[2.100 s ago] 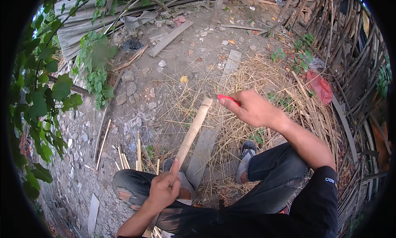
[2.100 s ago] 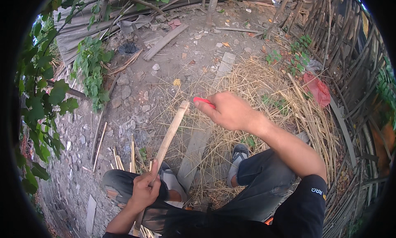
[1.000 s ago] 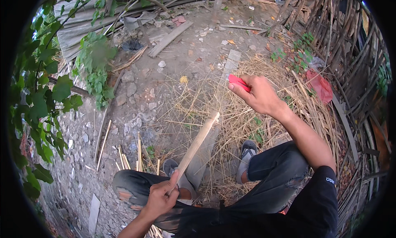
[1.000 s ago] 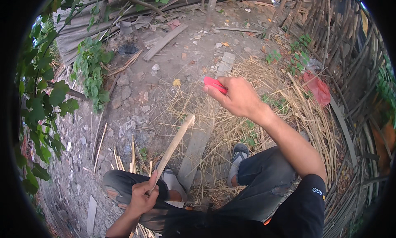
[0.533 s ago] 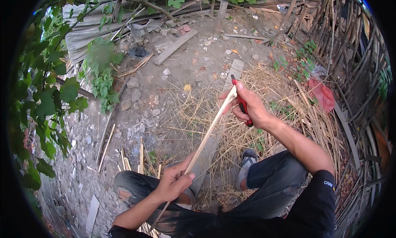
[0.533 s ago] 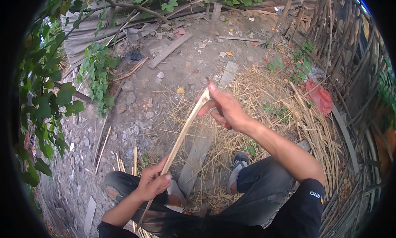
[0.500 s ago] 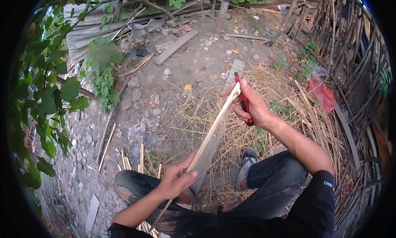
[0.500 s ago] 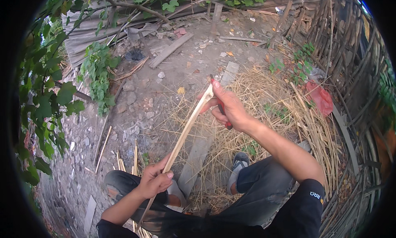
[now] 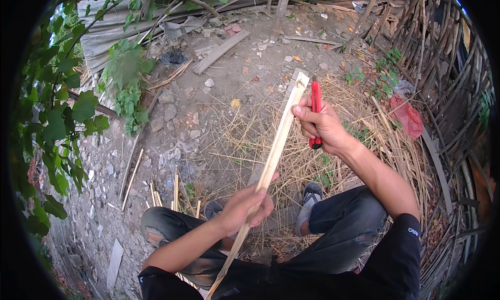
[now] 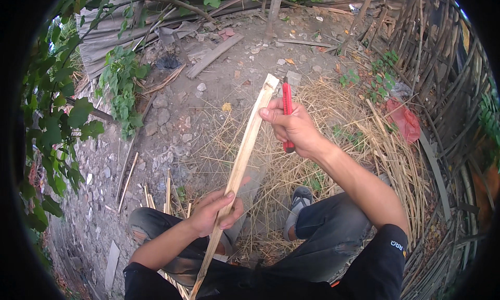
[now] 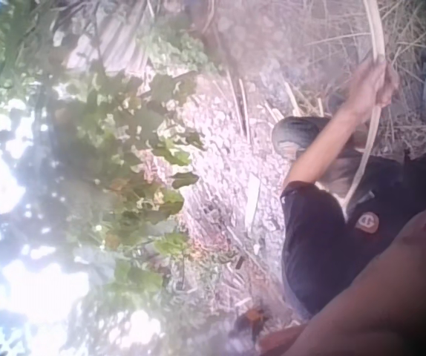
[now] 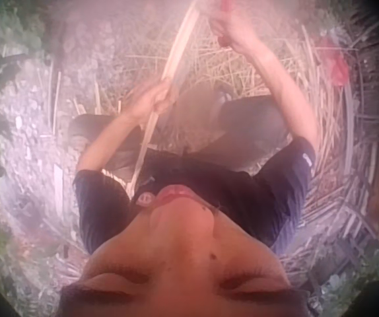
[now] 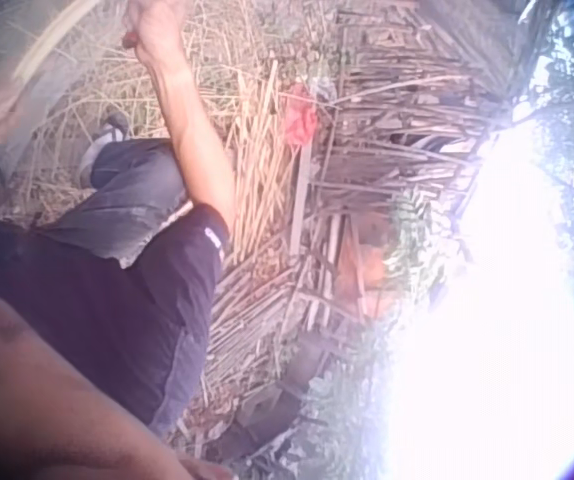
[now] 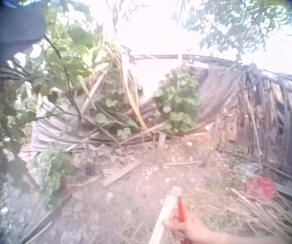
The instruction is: The person sits on the ground and uses a red utility knife to shave and smooth long bamboo strips. They hold the strips with one hand and scrape along the length with the knife, occasionally rotating the strips to work different sides.
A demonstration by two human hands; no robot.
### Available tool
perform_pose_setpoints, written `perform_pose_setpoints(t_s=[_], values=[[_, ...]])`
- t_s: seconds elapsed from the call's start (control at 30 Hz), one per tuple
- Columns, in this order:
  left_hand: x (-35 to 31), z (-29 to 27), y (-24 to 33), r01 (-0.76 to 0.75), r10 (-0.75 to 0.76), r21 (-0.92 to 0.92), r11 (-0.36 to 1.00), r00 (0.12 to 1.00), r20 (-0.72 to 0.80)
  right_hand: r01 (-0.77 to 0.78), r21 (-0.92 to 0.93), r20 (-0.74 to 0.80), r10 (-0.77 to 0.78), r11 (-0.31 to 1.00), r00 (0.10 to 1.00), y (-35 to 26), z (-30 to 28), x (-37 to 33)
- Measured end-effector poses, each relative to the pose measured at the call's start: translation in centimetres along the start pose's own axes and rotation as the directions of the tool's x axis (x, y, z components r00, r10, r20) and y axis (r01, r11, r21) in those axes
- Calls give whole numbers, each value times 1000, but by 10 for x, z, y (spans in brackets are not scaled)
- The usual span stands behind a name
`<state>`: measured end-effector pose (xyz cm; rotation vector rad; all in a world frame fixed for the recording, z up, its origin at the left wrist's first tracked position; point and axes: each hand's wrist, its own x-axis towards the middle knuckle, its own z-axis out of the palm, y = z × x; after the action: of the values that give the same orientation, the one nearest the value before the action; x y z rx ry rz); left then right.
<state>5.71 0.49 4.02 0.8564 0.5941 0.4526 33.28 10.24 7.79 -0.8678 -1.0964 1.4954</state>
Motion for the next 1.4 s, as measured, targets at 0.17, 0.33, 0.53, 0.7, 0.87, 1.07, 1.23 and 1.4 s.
perform_pose_setpoints(t_s=[0.17, 0.33, 0.53, 0.7, 0.87, 1.07, 1.23, 1.4], values=[[-24, -28, -35, -32, 3, 158, 987, 983, 184, 127, 141, -216, -94, 982, 972, -14, -22, 12], [-61, -41, -60, 157, -216, 230, 961, 940, 264, 253, 203, -384, -160, 946, 909, -27, -75, 17], [-60, -40, -41, -29, -18, 258, 966, 984, 179, 156, 10, -462, -134, 988, 877, -29, -54, 9], [-37, -19, -11, -106, 95, 128, 986, 991, 93, 15, -276, -206, -75, 961, 976, -7, 0, -4], [-15, -25, -2, -158, 156, 189, 969, 987, 27, -89, -506, -67, 63, 858, 996, 7, 27, -8], [-9, -13, -11, -152, 158, 86, 985, 986, -61, -69, -347, -46, 56, 935, 997, 5, 35, -8], [-12, -21, -16, -100, 101, 78, 992, 995, -12, 60, -502, -64, -107, 863, 992, 10, 17, -4], [-8, -25, -15, -137, 157, 149, 979, 978, -134, 89, -903, 139, 90, 421, 986, 0, 37, -24]])
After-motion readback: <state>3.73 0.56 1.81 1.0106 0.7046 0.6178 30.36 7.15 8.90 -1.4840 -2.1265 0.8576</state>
